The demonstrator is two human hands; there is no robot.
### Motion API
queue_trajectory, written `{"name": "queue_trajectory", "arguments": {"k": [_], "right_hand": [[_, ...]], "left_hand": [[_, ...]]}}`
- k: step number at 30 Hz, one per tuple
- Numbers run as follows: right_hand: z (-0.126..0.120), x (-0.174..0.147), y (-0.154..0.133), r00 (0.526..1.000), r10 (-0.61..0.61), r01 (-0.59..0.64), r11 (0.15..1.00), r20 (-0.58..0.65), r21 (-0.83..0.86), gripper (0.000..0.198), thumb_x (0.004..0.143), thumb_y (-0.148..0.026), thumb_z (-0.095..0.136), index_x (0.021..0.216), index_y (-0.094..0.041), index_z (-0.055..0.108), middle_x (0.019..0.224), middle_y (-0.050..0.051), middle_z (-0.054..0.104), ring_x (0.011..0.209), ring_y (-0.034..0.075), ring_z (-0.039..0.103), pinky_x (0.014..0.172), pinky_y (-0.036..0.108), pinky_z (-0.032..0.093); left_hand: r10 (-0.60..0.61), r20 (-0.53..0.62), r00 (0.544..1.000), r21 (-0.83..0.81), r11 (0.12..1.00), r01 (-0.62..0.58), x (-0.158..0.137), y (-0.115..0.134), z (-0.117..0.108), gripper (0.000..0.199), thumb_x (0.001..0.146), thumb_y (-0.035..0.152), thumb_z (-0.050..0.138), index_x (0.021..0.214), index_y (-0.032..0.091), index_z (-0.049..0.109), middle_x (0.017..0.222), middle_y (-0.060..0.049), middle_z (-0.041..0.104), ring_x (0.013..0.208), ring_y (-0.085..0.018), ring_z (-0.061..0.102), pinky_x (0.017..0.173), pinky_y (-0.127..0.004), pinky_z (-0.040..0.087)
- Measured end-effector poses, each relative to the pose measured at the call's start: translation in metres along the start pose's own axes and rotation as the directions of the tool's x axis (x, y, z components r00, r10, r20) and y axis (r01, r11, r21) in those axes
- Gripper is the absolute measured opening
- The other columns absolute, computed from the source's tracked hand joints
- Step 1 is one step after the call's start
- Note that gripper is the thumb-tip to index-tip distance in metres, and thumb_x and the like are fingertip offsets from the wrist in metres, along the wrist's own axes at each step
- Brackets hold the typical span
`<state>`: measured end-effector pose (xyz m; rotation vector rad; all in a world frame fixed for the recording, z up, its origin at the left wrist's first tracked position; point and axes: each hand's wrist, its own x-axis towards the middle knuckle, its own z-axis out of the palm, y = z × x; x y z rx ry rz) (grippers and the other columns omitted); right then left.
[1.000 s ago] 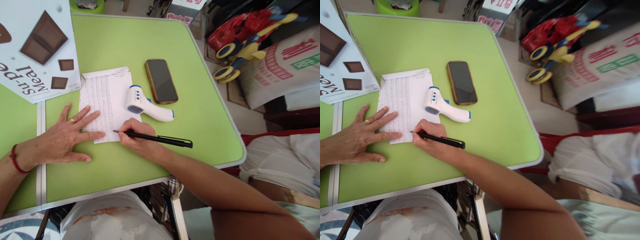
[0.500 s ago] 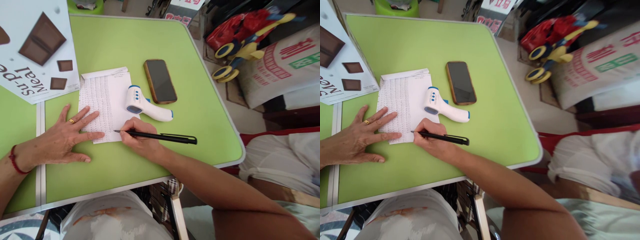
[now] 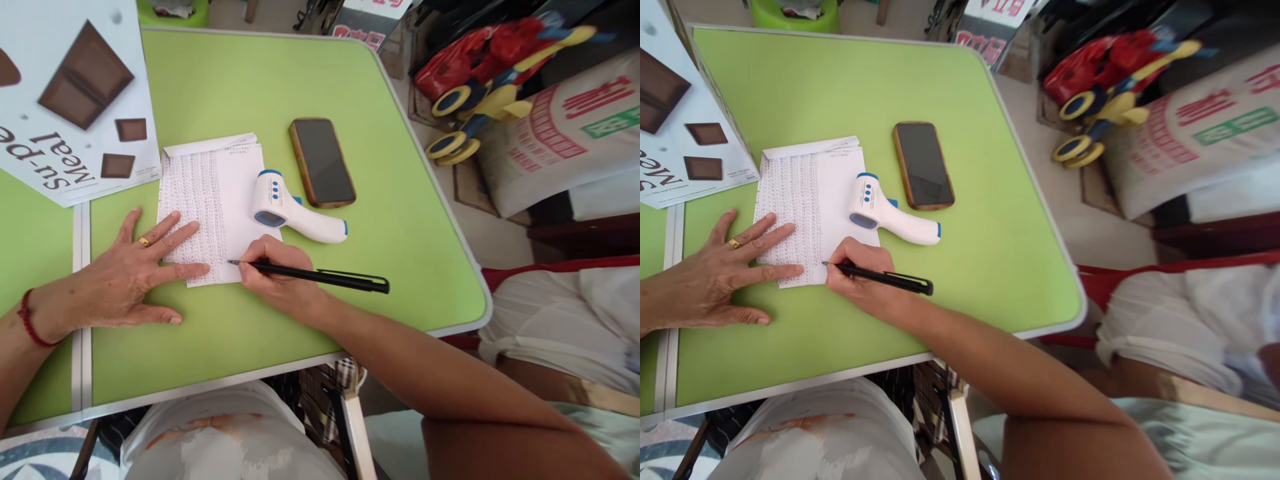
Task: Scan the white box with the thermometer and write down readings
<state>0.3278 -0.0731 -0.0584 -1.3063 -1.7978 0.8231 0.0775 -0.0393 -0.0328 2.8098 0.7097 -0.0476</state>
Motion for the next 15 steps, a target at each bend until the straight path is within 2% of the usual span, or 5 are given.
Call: {"name": "queue_trajectory", "arguments": {"k": [9,15], "right_hand": [[0.0002,-0.0003,0.0009,1.0,-0.002,0.002,1.0,-0.018,-0.011,0.011,0.069,-0.017,0.052,0.06,-0.02,0.047,0.052,-0.006,0.051,0.048,0.007,0.043,0.049,0.021,0.036],[0.0003,0.0001,0.0008,1.0,-0.01,0.01,1.0,-0.004,-0.028,0.012,0.07,-0.016,0.052,0.06,-0.02,0.048,0.053,-0.005,0.051,0.048,0.007,0.043,0.049,0.021,0.035]], "left_hand": [[0.045,-0.035,0.998,0.028,0.999,-0.044,0.0,-0.0033,0.0036,0.056,0.09,0.062,0.042,0.139,0.036,0.037,0.157,-0.008,0.008,0.14,-0.04,0.014,0.103,-0.069,0.008],[-0.022,0.004,1.0,-0.021,1.0,0.022,-0.0001,0.0024,-0.0033,0.056,0.088,0.061,0.047,0.138,0.037,0.038,0.157,-0.003,0.009,0.14,-0.038,0.015,0.107,-0.066,0.004]]}}
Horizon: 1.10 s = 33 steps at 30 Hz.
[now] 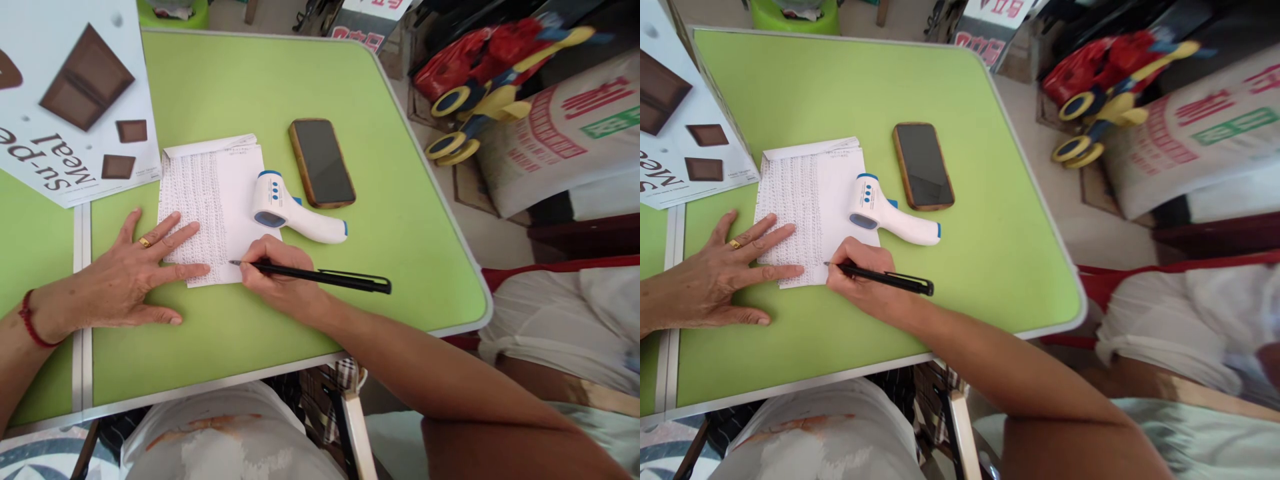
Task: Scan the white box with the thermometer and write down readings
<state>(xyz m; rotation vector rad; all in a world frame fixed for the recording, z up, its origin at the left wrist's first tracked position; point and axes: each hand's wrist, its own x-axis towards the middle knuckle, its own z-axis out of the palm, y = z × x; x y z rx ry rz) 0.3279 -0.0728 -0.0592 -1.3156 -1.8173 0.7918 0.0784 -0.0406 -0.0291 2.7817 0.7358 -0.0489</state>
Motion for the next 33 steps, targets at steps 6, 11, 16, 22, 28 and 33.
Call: {"name": "queue_trajectory", "arguments": {"k": [6,11,16,22,28,33], "right_hand": [[-0.001,0.0,0.0,1.0,-0.003,0.003,1.0,0.02,-0.016,0.012,0.069,-0.016,0.052,0.059,-0.02,0.048,0.052,-0.005,0.052,0.048,0.007,0.043,0.048,0.021,0.035],[-0.004,-0.002,-0.003,0.997,-0.052,0.051,0.999,-0.063,-0.017,0.013,0.072,-0.014,0.052,0.062,-0.021,0.048,0.055,-0.005,0.051,0.049,0.008,0.045,0.05,0.023,0.037],[-0.007,0.0,-0.004,0.947,-0.222,0.214,0.975,-0.232,-0.059,0.012,0.076,-0.011,0.053,0.074,-0.023,0.055,0.064,-0.003,0.057,0.058,0.011,0.053,0.057,0.025,0.044],[-0.008,0.003,0.0,0.906,-0.337,0.323,0.941,-0.255,-0.095,0.014,0.077,-0.008,0.055,0.08,-0.022,0.057,0.065,-0.004,0.058,0.057,0.009,0.054,0.054,0.023,0.045],[-0.006,0.007,0.0,0.906,-0.347,0.335,0.938,-0.245,-0.088,0.012,0.078,-0.01,0.055,0.08,-0.021,0.058,0.064,-0.003,0.058,0.055,0.009,0.053,0.053,0.023,0.045],[-0.006,0.011,0.003,0.89,-0.393,0.379,0.919,-0.23,-0.106,0.014,0.079,-0.008,0.054,0.083,-0.022,0.059,0.067,-0.002,0.06,0.06,0.01,0.057,0.059,0.024,0.049]], "left_hand": [[-0.005,-0.027,1.0,-0.036,0.999,0.004,0.0,-0.002,0.003,0.055,0.088,0.065,0.044,0.136,0.04,0.04,0.157,-0.001,0.01,0.14,-0.038,0.018,0.108,-0.065,0.004],[0.031,-0.041,0.999,-0.004,1.0,-0.031,0.0,-0.004,0.004,0.054,0.089,0.063,0.044,0.137,0.038,0.04,0.157,-0.005,0.01,0.14,-0.039,0.017,0.107,-0.066,0.003],[0.006,-0.03,1.0,-0.023,1.0,-0.007,0.0,-0.003,0.003,0.055,0.088,0.063,0.046,0.136,0.039,0.041,0.156,-0.004,0.012,0.141,-0.037,0.016,0.108,-0.065,0.002],[0.03,-0.041,0.999,-0.008,1.0,-0.03,-0.002,-0.005,0.005,0.056,0.087,0.061,0.049,0.137,0.038,0.041,0.156,-0.009,0.011,0.142,-0.035,0.011,0.106,-0.066,0.002],[0.016,-0.032,0.999,-0.018,1.0,-0.016,-0.005,-0.003,0.004,0.059,0.085,0.057,0.057,0.138,0.037,0.04,0.156,-0.009,0.01,0.142,-0.038,0.011,0.105,-0.068,0.003],[0.008,-0.024,1.0,-0.011,1.0,-0.008,-0.007,-0.004,0.005,0.061,0.084,0.059,0.056,0.139,0.037,0.039,0.156,-0.01,0.01,0.141,-0.041,0.01,0.103,-0.072,0.003]]}}
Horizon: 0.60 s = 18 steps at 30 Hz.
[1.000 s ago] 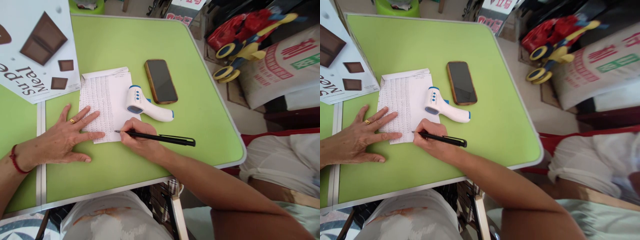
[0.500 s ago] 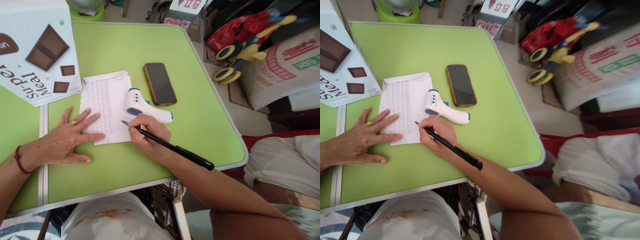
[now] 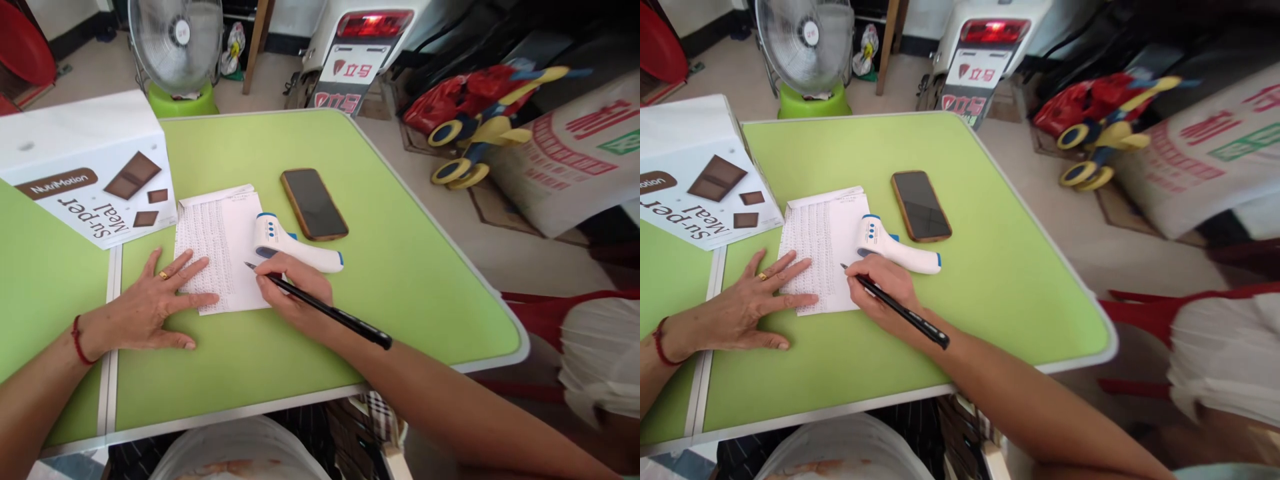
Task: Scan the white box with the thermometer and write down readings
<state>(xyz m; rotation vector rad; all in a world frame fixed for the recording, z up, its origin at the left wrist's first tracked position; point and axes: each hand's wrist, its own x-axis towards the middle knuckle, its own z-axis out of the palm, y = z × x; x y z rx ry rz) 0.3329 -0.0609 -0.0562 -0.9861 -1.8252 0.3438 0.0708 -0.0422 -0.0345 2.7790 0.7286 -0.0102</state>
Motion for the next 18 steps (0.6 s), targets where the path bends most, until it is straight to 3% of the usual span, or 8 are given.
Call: {"name": "queue_trajectory", "arguments": {"k": [4,8,14,18], "right_hand": [[0.001,0.001,0.006,0.997,-0.07,0.069,0.997,0.017,0.024,0.016,0.08,-0.008,0.055,0.089,-0.02,0.059,0.074,0.001,0.064,0.068,0.012,0.061,0.066,0.027,0.052],[0.003,0.0,0.009,0.993,-0.097,0.098,0.995,0.066,-0.016,0.02,0.08,-0.01,0.055,0.098,-0.018,0.059,0.081,0.005,0.064,0.073,0.014,0.063,0.068,0.029,0.055],[0.003,-0.004,0.017,0.98,-0.142,0.161,0.978,0.14,-0.131,0.03,0.084,-0.013,0.051,0.114,-0.019,0.055,0.094,0.009,0.063,0.084,0.017,0.064,0.073,0.031,0.056],[-0.001,-0.005,0.021,0.936,-0.254,0.314,0.915,0.242,-0.255,0.027,0.088,-0.012,0.048,0.111,-0.02,0.058,0.083,0.006,0.063,0.079,0.017,0.061,0.067,0.029,0.054]], "left_hand": [[-0.001,-0.023,1.0,0.0,1.0,0.001,-0.001,-0.001,-0.001,0.06,0.084,0.059,0.056,0.137,0.034,0.042,0.155,-0.011,0.014,0.141,-0.041,0.013,0.104,-0.071,0.008],[0.019,-0.112,0.994,0.017,1.0,-0.017,-0.002,-0.005,-0.003,0.059,0.087,0.058,0.053,0.136,0.028,0.044,0.151,-0.013,0.028,0.139,-0.036,0.024,0.108,-0.066,0.008],[0.017,-0.213,0.977,0.037,0.999,-0.009,-0.002,-0.007,-0.008,0.041,0.096,0.049,0.041,0.124,0.022,0.054,0.14,-0.012,0.046,0.133,-0.027,0.039,0.112,-0.058,0.014],[-0.069,-0.206,0.976,0.064,0.994,0.084,-0.002,-0.007,-0.005,0.052,0.097,0.05,0.035,0.136,0.017,0.044,0.148,-0.016,0.033,0.139,-0.029,0.027,0.113,-0.055,0.019]]}}
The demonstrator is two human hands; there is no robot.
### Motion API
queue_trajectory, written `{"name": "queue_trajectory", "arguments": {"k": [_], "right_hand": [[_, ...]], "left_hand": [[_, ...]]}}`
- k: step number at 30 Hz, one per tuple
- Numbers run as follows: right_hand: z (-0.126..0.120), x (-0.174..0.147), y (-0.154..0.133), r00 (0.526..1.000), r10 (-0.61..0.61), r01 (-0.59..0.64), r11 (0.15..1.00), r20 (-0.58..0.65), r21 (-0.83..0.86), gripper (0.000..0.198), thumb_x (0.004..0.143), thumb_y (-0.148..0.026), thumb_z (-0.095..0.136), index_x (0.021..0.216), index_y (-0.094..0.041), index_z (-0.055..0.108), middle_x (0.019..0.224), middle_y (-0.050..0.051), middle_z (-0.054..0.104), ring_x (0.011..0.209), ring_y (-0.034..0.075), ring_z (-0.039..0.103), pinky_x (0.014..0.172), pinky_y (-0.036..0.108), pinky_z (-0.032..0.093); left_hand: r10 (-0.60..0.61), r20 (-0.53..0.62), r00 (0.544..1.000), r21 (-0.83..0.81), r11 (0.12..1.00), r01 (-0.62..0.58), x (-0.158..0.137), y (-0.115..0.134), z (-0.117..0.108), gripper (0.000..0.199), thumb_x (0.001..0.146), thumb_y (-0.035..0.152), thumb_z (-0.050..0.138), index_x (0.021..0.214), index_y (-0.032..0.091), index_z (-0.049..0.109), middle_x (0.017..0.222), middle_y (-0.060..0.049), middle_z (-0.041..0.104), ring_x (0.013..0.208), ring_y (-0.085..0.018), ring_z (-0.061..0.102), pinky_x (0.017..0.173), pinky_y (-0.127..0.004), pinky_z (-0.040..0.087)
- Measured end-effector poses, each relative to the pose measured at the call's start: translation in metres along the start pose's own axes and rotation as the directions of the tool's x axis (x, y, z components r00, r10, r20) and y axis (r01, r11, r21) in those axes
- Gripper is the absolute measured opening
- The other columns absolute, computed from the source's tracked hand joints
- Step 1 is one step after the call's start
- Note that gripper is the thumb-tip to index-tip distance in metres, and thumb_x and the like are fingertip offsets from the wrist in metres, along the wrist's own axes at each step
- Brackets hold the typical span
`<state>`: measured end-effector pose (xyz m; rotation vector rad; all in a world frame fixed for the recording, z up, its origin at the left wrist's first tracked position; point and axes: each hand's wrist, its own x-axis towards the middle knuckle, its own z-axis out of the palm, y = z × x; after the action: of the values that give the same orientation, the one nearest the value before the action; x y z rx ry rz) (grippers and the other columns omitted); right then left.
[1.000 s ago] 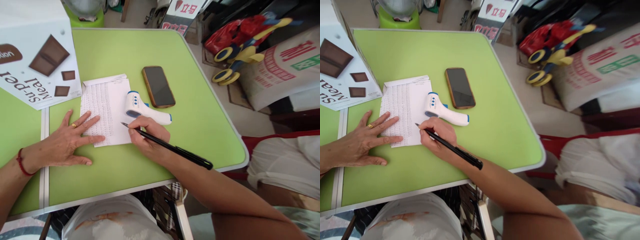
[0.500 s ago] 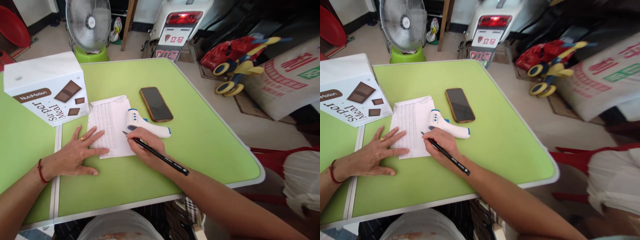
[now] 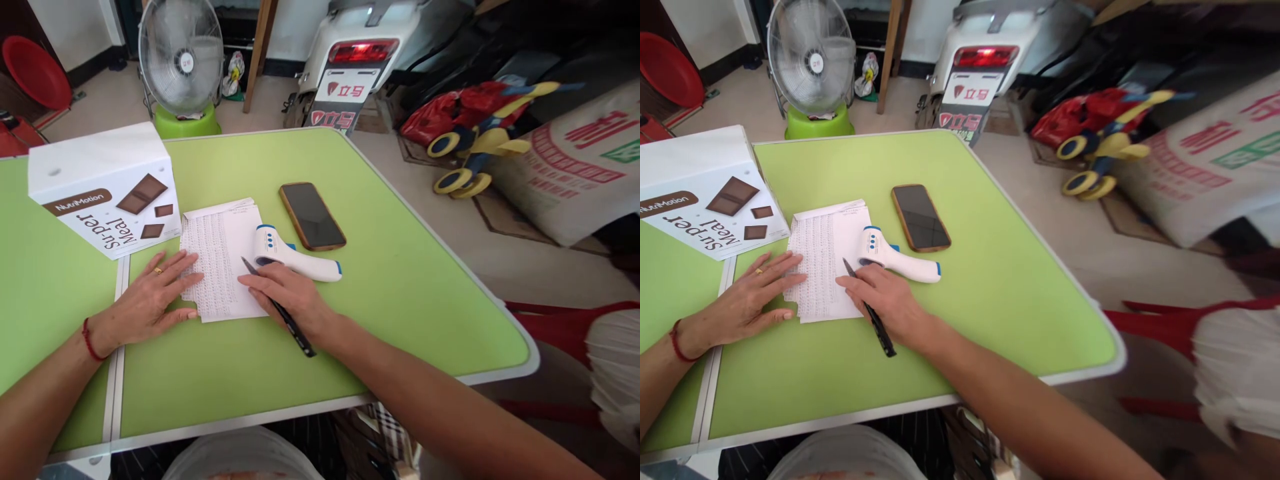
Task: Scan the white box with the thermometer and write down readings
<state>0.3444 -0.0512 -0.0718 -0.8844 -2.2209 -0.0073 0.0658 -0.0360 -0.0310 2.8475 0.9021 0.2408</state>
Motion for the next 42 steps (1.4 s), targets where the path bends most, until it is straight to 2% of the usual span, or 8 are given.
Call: {"name": "queue_trajectory", "arguments": {"k": [3,9,20,26,28,32,36,42], "right_hand": [[-0.004,0.001,-0.002,0.995,-0.021,0.03,0.995,0.095,-0.094,0.023,0.09,-0.013,0.046,0.107,-0.018,0.061,0.082,0.007,0.065,0.08,0.019,0.061,0.07,0.031,0.053],[0.0,-0.001,-0.008,0.975,-0.034,0.068,0.986,0.218,-0.15,0.027,0.09,-0.036,0.051,0.104,-0.016,0.062,0.116,0.015,0.065,0.112,0.027,0.057,0.087,0.041,0.052],[0.005,-0.004,-0.01,0.973,0.067,-0.048,0.995,0.221,-0.088,0.038,0.092,-0.025,0.045,0.127,-0.013,0.049,0.123,0.018,0.061,0.114,0.03,0.055,0.09,0.05,0.049],[0.002,-0.002,-0.008,0.983,-0.054,0.046,0.998,0.174,0.052,0.058,0.075,-0.061,0.06,0.111,-0.015,0.056,0.113,0.018,0.065,0.108,0.031,0.057,0.091,0.05,0.05],[0.003,-0.002,-0.008,0.987,-0.061,0.062,0.998,0.147,0.004,0.046,0.078,-0.053,0.061,0.106,-0.016,0.058,0.109,0.017,0.066,0.106,0.03,0.059,0.088,0.048,0.051],[0.003,-0.002,-0.009,0.992,-0.101,0.104,0.994,0.08,-0.024,0.015,0.084,-0.017,0.055,0.098,-0.017,0.06,0.101,0.014,0.068,0.099,0.025,0.062,0.084,0.041,0.054],[0.0,0.001,-0.007,0.997,0.052,-0.047,0.995,-0.049,0.085,0.015,0.085,-0.014,0.053,0.097,-0.019,0.059,0.084,0.007,0.069,0.079,0.017,0.065,0.071,0.031,0.055],[-0.008,0.007,-0.008,0.931,0.359,-0.346,0.927,-0.071,0.146,0.012,0.089,-0.024,0.049,0.081,-0.021,0.058,0.06,-0.002,0.059,0.051,0.011,0.054,0.049,0.022,0.045]], "left_hand": [[-0.048,0.068,0.997,0.051,0.998,0.045,-0.001,0.0,0.004,0.061,0.095,0.057,0.034,0.144,0.02,0.033,0.153,-0.016,0.019,0.142,-0.033,0.015,0.111,-0.06,0.018],[-0.093,0.126,0.988,0.082,0.993,0.083,-0.003,0.002,0.003,0.062,0.094,0.061,0.032,0.144,0.025,0.032,0.153,-0.015,0.017,0.141,-0.036,0.016,0.107,-0.067,0.014],[-0.083,0.071,0.994,0.053,0.995,0.08,-0.002,0.003,0.002,0.057,0.093,0.058,0.039,0.14,0.025,0.04,0.15,-0.016,0.027,0.138,-0.037,0.024,0.106,-0.069,0.013],[-0.09,0.024,0.996,0.034,0.995,0.089,-0.002,-0.001,0.004,0.063,0.09,0.061,0.043,0.139,0.021,0.04,0.147,-0.017,0.033,0.137,-0.035,0.029,0.109,-0.066,0.012],[-0.093,-0.017,0.996,0.026,0.995,0.093,-0.003,-0.004,0.005,0.071,0.087,0.065,0.045,0.139,0.017,0.037,0.145,-0.02,0.035,0.135,-0.035,0.033,0.109,-0.065,0.014],[-0.113,-0.103,0.988,-0.029,0.993,0.11,-0.003,-0.007,0.003,0.077,0.086,0.065,0.048,0.139,0.012,0.031,0.138,-0.021,0.044,0.129,-0.033,0.041,0.111,-0.059,0.02],[-0.174,-0.183,0.967,-0.128,0.98,0.152,-0.001,-0.008,-0.001,0.048,0.093,0.047,0.048,0.125,0.013,0.043,0.123,-0.016,0.055,0.119,-0.028,0.05,0.106,-0.051,0.034],[-0.169,-0.243,0.955,-0.159,0.978,0.132,0.001,-0.012,0.002,0.02,0.092,0.035,0.051,0.096,0.015,0.057,0.115,-0.014,0.059,0.111,-0.026,0.054,0.1,-0.046,0.042]]}}
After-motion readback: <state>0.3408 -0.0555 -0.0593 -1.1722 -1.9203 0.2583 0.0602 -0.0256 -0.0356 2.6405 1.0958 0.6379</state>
